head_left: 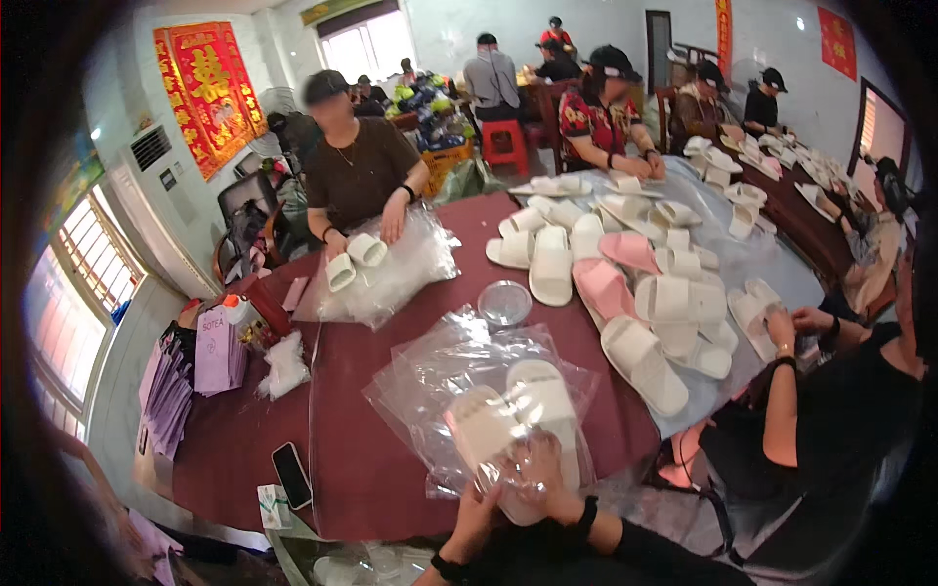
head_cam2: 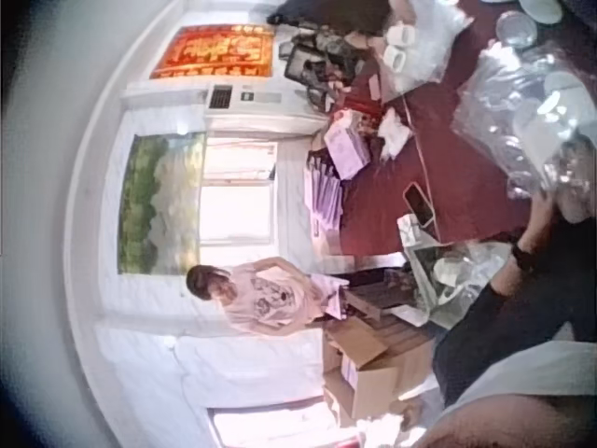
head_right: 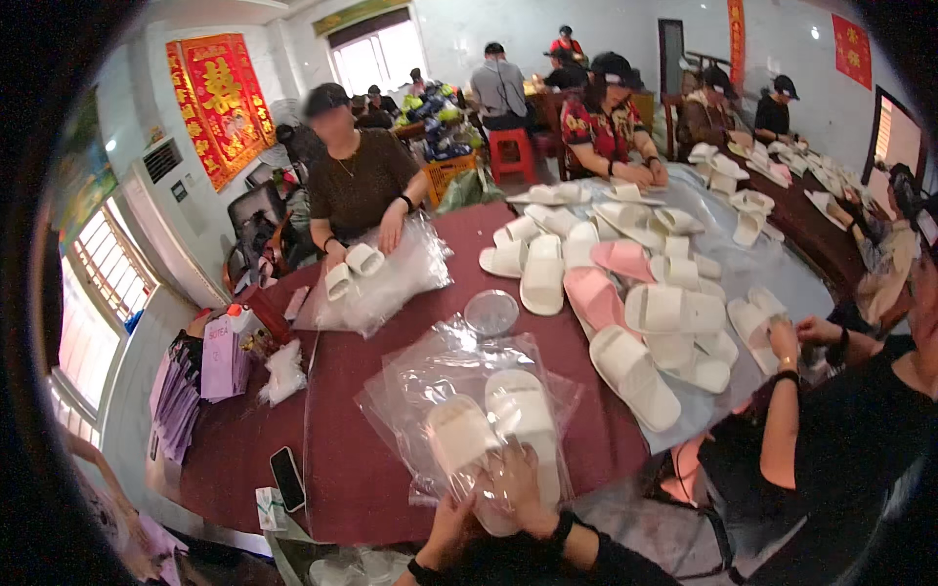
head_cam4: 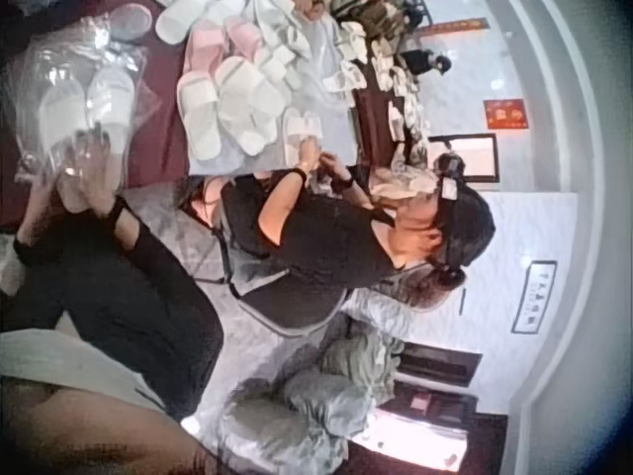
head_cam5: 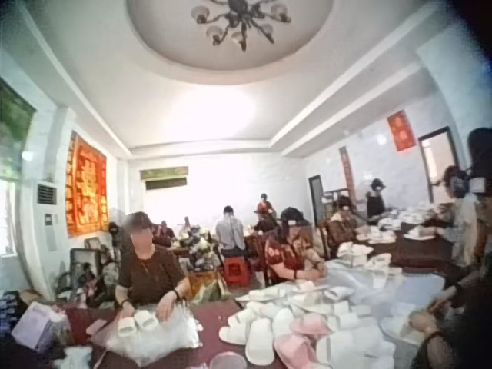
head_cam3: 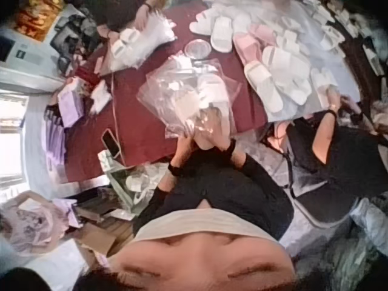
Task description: Packing pairs of slippers into plastic bags and placing them into a large collection sack.
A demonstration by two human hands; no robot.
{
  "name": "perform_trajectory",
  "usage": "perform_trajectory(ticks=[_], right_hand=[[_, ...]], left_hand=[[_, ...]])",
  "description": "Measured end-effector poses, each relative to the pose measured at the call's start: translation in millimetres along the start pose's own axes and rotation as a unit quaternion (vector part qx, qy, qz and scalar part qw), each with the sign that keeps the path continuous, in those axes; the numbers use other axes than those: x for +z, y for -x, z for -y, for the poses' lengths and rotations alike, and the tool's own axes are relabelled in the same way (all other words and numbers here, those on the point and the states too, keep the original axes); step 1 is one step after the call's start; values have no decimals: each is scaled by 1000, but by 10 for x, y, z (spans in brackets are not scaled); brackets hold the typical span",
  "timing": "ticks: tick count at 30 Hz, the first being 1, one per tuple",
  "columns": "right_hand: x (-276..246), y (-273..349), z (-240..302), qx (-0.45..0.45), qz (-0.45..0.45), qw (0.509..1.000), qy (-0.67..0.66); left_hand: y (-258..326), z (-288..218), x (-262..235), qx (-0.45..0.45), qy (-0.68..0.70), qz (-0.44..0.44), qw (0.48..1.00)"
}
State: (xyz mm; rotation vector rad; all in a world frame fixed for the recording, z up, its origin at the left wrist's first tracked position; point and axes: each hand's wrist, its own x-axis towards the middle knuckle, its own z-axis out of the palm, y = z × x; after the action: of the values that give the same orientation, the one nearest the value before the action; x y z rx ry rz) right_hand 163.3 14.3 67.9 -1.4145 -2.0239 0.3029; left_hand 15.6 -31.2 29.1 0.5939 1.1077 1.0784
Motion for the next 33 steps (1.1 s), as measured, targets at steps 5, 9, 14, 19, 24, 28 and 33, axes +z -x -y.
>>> perform_trajectory(ticks=[5,9,14,19,24,28,33], right_hand=[[-300,-212,7,-171,80,980,54],[-320,273,-200,-153,188,970,-2],[-569,553,-380,-23,165,977,-132],[-444,366,-446,-38,10,997,67],[-125,206,-454,-128,83,987,59],[-328,-199,-291,-65,24,997,-38],[-941,-795,238,-4,-45,955,-292]], left_hand=[[-66,-357,-1,87,132,-52,986],[-240,-329,-2,85,139,-17,987],[-118,-451,-107,128,215,7,968],[-58,-462,-238,167,30,41,985],[-255,-541,-228,234,-152,-128,952],[-168,-764,-358,289,-180,-155,927],[377,-1488,-327,412,-170,-248,860]])
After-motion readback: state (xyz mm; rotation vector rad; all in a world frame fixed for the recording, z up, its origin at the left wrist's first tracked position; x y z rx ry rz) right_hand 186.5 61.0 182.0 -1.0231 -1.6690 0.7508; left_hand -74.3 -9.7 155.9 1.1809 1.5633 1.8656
